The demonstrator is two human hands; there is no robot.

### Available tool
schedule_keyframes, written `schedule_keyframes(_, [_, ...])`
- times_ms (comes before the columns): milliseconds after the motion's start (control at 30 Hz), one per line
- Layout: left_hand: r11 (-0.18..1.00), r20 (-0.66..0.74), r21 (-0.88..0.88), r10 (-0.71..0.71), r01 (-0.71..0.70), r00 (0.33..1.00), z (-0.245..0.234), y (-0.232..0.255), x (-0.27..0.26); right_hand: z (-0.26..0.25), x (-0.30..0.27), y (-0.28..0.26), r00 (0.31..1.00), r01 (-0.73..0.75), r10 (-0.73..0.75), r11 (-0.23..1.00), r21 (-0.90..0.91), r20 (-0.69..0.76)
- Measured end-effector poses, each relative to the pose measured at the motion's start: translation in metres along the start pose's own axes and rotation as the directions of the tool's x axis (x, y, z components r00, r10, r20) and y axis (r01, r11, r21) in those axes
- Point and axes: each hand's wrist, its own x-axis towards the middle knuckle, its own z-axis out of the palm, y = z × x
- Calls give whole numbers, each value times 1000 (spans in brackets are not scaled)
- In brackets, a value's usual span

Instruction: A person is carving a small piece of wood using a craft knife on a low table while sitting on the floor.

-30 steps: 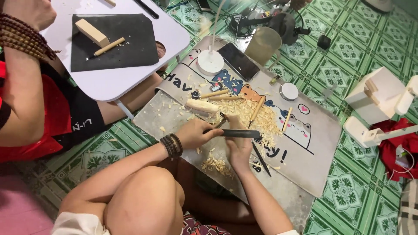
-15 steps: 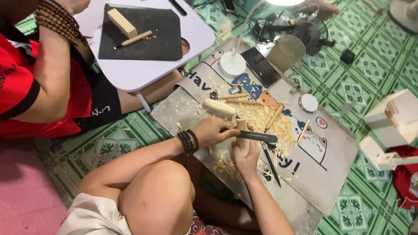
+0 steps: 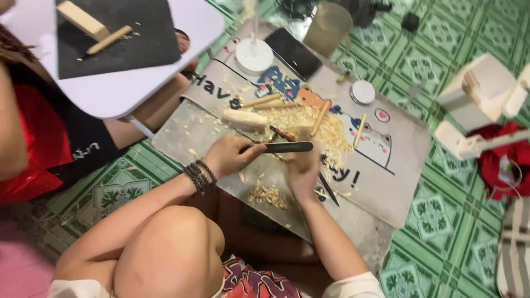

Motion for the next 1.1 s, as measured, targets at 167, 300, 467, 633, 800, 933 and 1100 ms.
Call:
schedule_keyframes(167, [999,-8,19,29,-29,1000,6,-1,6,43,-30,58,977,177,-151,969,173,-153])
schedule_keyframes(300, [999,-5,-36,22,-22,1000,12,-1,9,57,-37,76,966,32,137,779,626,-221])
schedule_keyframes(467, [993,-15,-69,97,-98,995,16,-5,12,48,-34,65,978,-27,171,669,743,-119])
schedule_keyframes(633, [990,-8,46,137,-136,991,4,15,1,63,-34,41,997,-63,72,659,750,21])
schedule_keyframes(800, [991,1,-26,131,-131,991,-1,3,2,42,-34,56,999,4,25,727,687,-32])
schedule_keyframes(933, [968,-7,97,234,-232,972,0,9,7,40,-28,49,991,-67,-55,591,804,123])
schedule_keyframes(1100, [988,-6,8,153,-153,988,8,-8,10,41,-27,67,982,-139,-65,391,910,178])
